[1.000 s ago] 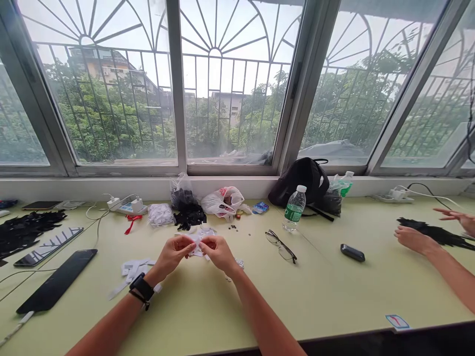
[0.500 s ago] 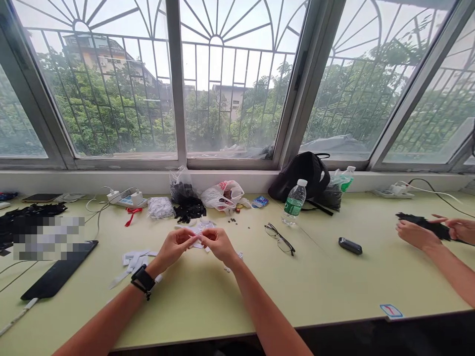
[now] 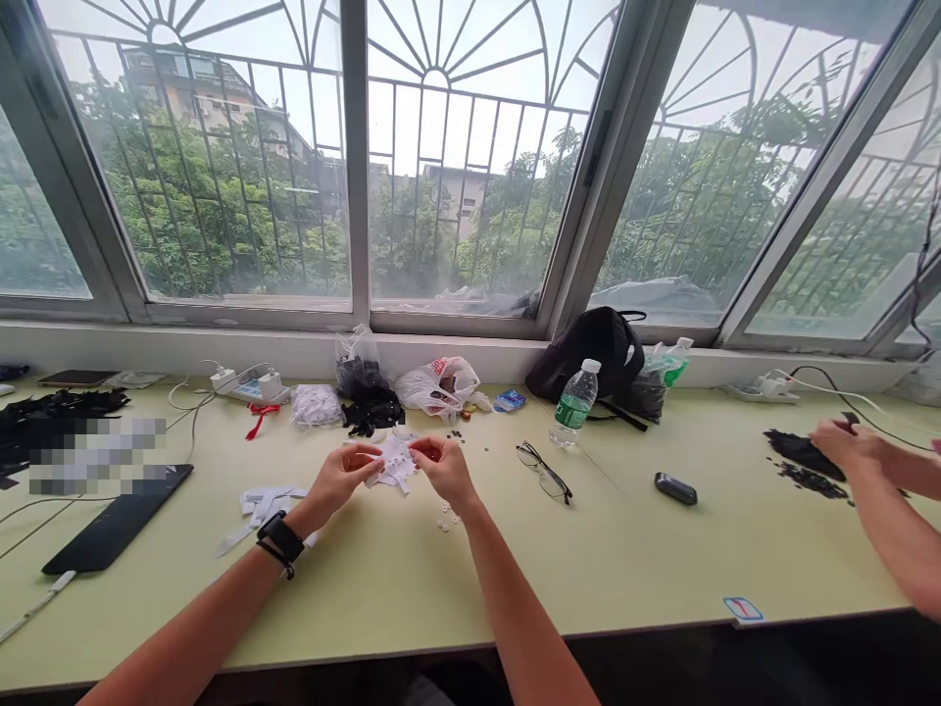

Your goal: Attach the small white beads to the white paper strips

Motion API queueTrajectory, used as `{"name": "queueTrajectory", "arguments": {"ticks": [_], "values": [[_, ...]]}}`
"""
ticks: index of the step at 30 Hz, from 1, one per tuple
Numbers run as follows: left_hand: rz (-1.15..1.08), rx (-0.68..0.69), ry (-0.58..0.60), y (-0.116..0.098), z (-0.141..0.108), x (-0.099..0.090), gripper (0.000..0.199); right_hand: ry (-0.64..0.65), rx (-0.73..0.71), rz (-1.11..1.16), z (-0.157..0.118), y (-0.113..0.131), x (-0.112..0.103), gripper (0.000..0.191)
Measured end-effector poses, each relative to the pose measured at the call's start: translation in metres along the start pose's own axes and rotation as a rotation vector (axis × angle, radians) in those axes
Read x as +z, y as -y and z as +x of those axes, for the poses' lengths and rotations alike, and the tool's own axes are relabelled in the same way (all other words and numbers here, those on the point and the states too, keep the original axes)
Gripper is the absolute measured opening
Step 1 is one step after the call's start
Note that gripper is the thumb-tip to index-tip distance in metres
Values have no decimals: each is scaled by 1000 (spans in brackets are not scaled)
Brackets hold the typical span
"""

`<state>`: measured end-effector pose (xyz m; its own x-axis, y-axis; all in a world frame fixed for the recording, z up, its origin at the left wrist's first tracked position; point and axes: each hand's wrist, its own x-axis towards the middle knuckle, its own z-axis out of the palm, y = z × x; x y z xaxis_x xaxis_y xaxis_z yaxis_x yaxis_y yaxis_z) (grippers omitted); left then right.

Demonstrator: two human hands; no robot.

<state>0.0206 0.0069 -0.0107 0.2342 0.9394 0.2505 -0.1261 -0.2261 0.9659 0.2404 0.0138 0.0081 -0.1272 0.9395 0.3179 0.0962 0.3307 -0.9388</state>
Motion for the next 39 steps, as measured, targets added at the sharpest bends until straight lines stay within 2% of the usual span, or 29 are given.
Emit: {"name": "queueTrajectory", "arguments": {"ticks": [2,5,10,13,16,25,30,35,39], "values": [[-36,-20,-28,-2,0,0,31,-37,-11,-36,-1,2,-8,23],[-47,-41,-34,-2,-1,-1,26,16,-24,-143,-11,7,-22,16],[-58,-92,-15,0,0,-3,31,76,-115,-504,-62,22,-37,20],[-76,-90,-24,-2,0,-3,38,123,-117,-641,-95,29,-40,17],[-92,-75,-42,-4,0,-3,40,124,-108,-757,-113,29,-37,15],[-113,-65,-37,-6,-3,-1,49,72,-129,-838,-117,12,-24,27],[-99,-76,-73,-8,-3,1,39,51,-126,-805,-122,6,-29,23],[-77,-54,-69,-8,-3,3,36,51,-129,-813,-129,7,-32,28],[-92,-41,-59,-6,-2,2,32,57,-184,-878,-129,7,-31,28]]}}
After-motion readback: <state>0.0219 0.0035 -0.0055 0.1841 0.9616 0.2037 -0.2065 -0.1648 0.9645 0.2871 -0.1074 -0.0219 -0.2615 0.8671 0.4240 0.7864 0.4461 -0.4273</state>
